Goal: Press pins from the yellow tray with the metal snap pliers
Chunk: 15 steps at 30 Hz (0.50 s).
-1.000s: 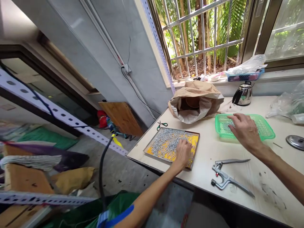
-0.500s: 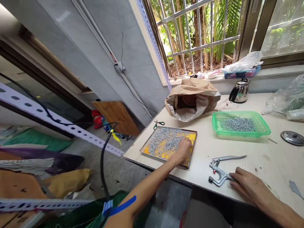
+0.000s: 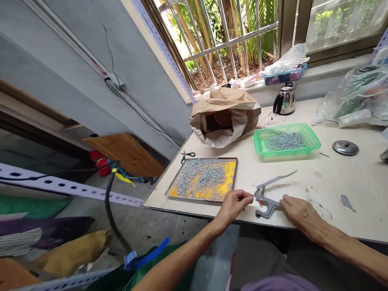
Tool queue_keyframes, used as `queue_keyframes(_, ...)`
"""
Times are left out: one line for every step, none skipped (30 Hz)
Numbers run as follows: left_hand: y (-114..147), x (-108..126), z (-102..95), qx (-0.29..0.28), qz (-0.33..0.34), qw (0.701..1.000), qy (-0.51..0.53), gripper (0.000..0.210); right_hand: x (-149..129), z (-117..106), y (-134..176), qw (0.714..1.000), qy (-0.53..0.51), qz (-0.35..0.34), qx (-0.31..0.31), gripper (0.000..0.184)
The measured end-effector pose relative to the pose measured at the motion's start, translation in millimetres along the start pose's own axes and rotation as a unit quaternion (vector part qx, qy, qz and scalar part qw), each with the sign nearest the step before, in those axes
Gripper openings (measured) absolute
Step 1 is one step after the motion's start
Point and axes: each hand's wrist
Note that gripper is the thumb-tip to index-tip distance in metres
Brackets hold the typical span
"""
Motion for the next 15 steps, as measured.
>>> queue_keyframes(3, -2, 9.8, 0.0, -0.009, 1.0, 0.02, 0.024, -2, -2, 1, 1.0, 0.011, -0.006, 0.009, 0.029)
queue_keyframes(5, -5, 18.1, 0.009, -0.016, 0.999, 0.035, 0.025, -4, -5, 1, 1.0, 0.021, -0.009, 0.016, 0.03)
queue_keyframes(6, -8, 24.7, 0.022, -0.022, 0.998, 0.047, 0.026, -5, -7, 1, 0.999, 0.027, -0.011, 0.019, 0.03)
queue_keyframes(6, -12, 29.7, 0.035, -0.026, 0.998, 0.056, 0.026, -6, -9, 1, 0.999, 0.031, -0.013, 0.021, 0.03)
queue_keyframes(5, -15, 33.1, 0.045, -0.028, 0.997, 0.063, 0.025, -7, -11, 1, 0.999, 0.032, -0.015, 0.022, 0.03)
queue_keyframes(4, -17, 35.5, 0.051, -0.03, 0.996, 0.069, 0.025, -8, -12, 2, 0.999, 0.033, -0.016, 0.022, 0.031)
queue_keyframes(4, -20, 37.0, 0.053, -0.03, 0.995, 0.073, 0.024, -8, -13, 2, 0.999, 0.034, -0.017, 0.024, 0.031)
queue_keyframes(3, -21, 38.0, 0.053, -0.031, 0.995, 0.075, 0.024, -9, -13, 2, 0.999, 0.037, -0.017, 0.027, 0.031)
queue_keyframes(2, -23, 38.9, 0.052, -0.033, 0.995, 0.075, 0.024, -9, -14, 2, 0.999, 0.039, -0.016, 0.03, 0.031)
queue_keyframes(2, -23, 39.7, 0.049, -0.035, 0.996, 0.071, 0.024, -8, -13, 2, 0.999, 0.039, -0.016, 0.031, 0.031)
queue_keyframes(2, -24, 40.5, 0.045, -0.037, 0.996, 0.063, 0.024, -8, -13, 2, 0.999, 0.037, -0.015, 0.028, 0.031)
queue_keyframes(2, -24, 41.2, 0.043, -0.041, 0.997, 0.052, 0.025, -8, -12, 2, 0.999, 0.033, -0.015, 0.025, 0.031)
queue_keyframes(1, -24, 41.8, 0.042, -0.045, 0.997, 0.04, 0.025, -8, -11, 2, 0.999, 0.028, -0.014, 0.022, 0.031)
queue_keyframes(1, -23, 42.1, 0.041, -0.05, 0.998, 0.027, 0.025, -8, -11, 2, 0.999, 0.024, -0.013, 0.018, 0.03)
queue_keyframes(0, -22, 42.1, 0.038, -0.056, 0.998, 0.012, 0.025, -7, -10, 2, 1.0, 0.022, -0.013, 0.018, 0.03)
Point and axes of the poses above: each hand's wrist, its own y-axis away from the middle knuckle, its own z-axis out of the palm, x = y × z, and after that the axes turned 8 degrees about -x, right-handed
